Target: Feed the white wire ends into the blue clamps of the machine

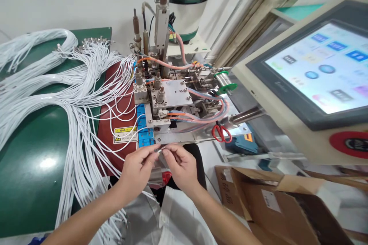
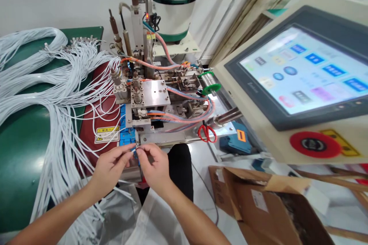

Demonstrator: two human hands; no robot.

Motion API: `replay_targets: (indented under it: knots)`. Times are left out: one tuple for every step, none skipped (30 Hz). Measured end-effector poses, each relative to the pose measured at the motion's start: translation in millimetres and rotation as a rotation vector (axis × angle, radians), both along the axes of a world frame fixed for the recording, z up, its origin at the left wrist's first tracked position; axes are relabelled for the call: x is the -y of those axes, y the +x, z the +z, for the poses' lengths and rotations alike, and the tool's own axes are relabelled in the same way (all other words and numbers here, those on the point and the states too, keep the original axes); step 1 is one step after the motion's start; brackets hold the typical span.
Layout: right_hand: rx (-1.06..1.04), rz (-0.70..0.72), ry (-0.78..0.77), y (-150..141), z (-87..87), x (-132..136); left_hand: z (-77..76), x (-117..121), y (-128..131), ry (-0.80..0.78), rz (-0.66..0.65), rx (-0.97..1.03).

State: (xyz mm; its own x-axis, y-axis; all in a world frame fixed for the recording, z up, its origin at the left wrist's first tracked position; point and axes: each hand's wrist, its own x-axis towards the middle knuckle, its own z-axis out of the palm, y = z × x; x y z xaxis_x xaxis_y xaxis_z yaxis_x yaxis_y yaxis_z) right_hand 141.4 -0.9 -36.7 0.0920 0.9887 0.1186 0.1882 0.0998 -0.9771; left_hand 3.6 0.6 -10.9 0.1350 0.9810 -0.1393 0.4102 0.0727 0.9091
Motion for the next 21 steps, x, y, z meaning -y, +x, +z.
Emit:
replay_targets:
  knots:
    - [0.097, 0.003, 0.081, -0.4, -1.4, 0.2, -0.6, 0.0, 0.7, -0.03, 0.01, 0.045]
    - [0.19, 0.005, 0.166, -0.5, -3.2, 0.4, -1.2, -0.1, 1.3, -0.056, 0.02, 0.086]
    - [0.275, 0.017, 0.245, -0.5, -5.3, 0.6, -1.6, -0.4, 1.7, -0.076, 0.027, 0.12]
    - [0.346, 0.038, 0.314, -0.2, -7.3, 0.8, -2.0, -0.7, 1.9, -0.093, 0.031, 0.145]
    - [0.406, 0.067, 0.364, 0.4, -9.2, 1.0, -2.3, -1.3, 1.9, -0.108, 0.032, 0.165]
    - [0.453, 0.095, 0.394, 1.0, -10.6, 1.3, -2.5, -2.0, 1.5, -0.121, 0.03, 0.181]
    - [0.482, 0.12, 0.403, 1.7, -11.5, 1.5, -2.7, -2.8, 1.0, -0.132, 0.024, 0.193]
    - [0.484, 0.137, 0.392, 2.4, -11.6, 1.7, -2.9, -3.8, 0.4, -0.138, 0.019, 0.202]
    - [0.452, 0.136, 0.366, 3.0, -11.1, 1.8, -3.1, -4.8, -0.3, -0.141, 0.017, 0.204]
    - [0.389, 0.116, 0.326, 3.5, -9.8, 1.5, -3.5, -5.9, -0.9, -0.143, 0.019, 0.202]
    - [0.306, 0.089, 0.275, 3.9, -7.9, 1.0, -3.9, -6.9, -1.4, -0.147, 0.023, 0.196]
    - [0.216, 0.059, 0.221, 4.2, -5.5, 0.1, -4.5, -7.7, -1.6, -0.157, 0.029, 0.193]
    - [0.139, 0.036, 0.171, 4.3, -2.7, -1.2, -5.1, -8.5, -1.7, -0.171, 0.037, 0.194]
    - [0.086, 0.024, 0.13, 4.4, 0.3, -2.6, -5.6, -9.0, -1.6, -0.184, 0.041, 0.196]
    - [0.06, 0.025, 0.101, 4.4, 3.2, -4.2, -6.0, -9.4, -1.5, -0.191, 0.042, 0.195]
    - [0.052, 0.035, 0.084, 4.5, 6.0, -5.9, -6.2, -9.7, -1.4, -0.191, 0.041, 0.188]
    - [0.055, 0.051, 0.08, 4.5, 8.2, -7.4, -6.3, -9.9, -1.5, -0.183, 0.041, 0.177]
    - [0.061, 0.07, 0.082, 4.4, 9.8, -8.8, -6.1, -10.2, -1.8, -0.17, 0.042, 0.162]
    - [0.061, 0.087, 0.09, 4.3, 10.6, -9.9, -5.8, -10.4, -2.4, -0.154, 0.038, 0.147]
    - [0.053, 0.102, 0.099, 4.0, 10.6, -10.8, -5.4, -10.7, -3.2, -0.142, 0.027, 0.136]
    - [0.033, 0.115, 0.104, 3.4, 9.8, -11.4, -5.0, -11.0, -4.2, -0.135, 0.01, 0.131]
